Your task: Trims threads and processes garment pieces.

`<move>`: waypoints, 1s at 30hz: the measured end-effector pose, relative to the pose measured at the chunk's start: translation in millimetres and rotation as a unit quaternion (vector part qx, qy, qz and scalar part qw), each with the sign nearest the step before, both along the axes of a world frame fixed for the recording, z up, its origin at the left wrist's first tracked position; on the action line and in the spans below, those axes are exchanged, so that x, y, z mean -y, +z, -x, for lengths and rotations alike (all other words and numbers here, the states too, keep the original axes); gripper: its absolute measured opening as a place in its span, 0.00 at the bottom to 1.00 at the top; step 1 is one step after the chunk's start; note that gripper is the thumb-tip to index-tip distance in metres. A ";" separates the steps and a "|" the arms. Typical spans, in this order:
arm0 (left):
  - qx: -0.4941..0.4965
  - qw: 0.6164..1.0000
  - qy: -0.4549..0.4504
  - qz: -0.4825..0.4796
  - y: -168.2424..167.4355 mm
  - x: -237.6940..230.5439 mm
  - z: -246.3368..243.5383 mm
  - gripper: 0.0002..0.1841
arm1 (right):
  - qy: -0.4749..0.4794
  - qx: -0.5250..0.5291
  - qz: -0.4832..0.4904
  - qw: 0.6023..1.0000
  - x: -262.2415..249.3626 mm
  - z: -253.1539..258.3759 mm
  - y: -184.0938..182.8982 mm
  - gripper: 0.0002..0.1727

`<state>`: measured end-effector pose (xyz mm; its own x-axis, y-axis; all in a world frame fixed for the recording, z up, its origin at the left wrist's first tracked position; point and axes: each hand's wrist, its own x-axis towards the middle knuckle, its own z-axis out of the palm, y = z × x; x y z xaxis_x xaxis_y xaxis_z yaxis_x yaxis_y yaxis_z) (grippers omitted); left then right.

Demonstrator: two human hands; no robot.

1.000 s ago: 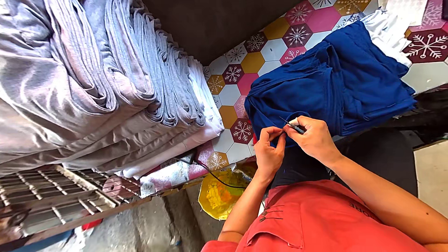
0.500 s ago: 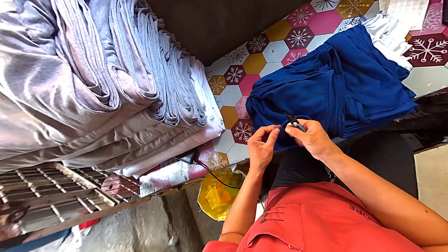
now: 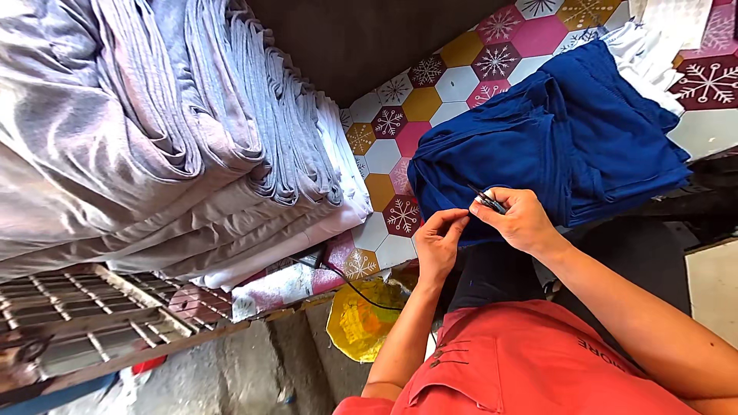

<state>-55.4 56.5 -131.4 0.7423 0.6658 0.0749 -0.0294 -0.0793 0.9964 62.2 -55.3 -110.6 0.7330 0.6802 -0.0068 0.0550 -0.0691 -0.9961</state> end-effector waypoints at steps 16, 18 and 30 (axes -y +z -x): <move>-0.112 0.990 -0.035 -0.077 -3.9 -13.9 -2.3 0.05 | 0.096 0.275 0.113 0.950 20.5 -26.5 -14.2 0.21; -0.109 0.990 -0.032 -0.087 -4.7 -13.9 -3.5 0.05 | 0.097 0.327 0.103 0.934 22.2 -25.3 -19.7 0.20; -0.101 0.986 -0.050 -0.126 -2.2 -17.3 -3.6 0.04 | 0.156 0.343 0.027 0.926 10.4 -33.0 -29.5 0.16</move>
<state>-51.8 73.8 -133.7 0.8205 0.5672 0.0718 0.1474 -0.3312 0.9320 95.1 -65.7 -140.1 0.3455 0.8714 0.3482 0.6990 0.0086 -0.7151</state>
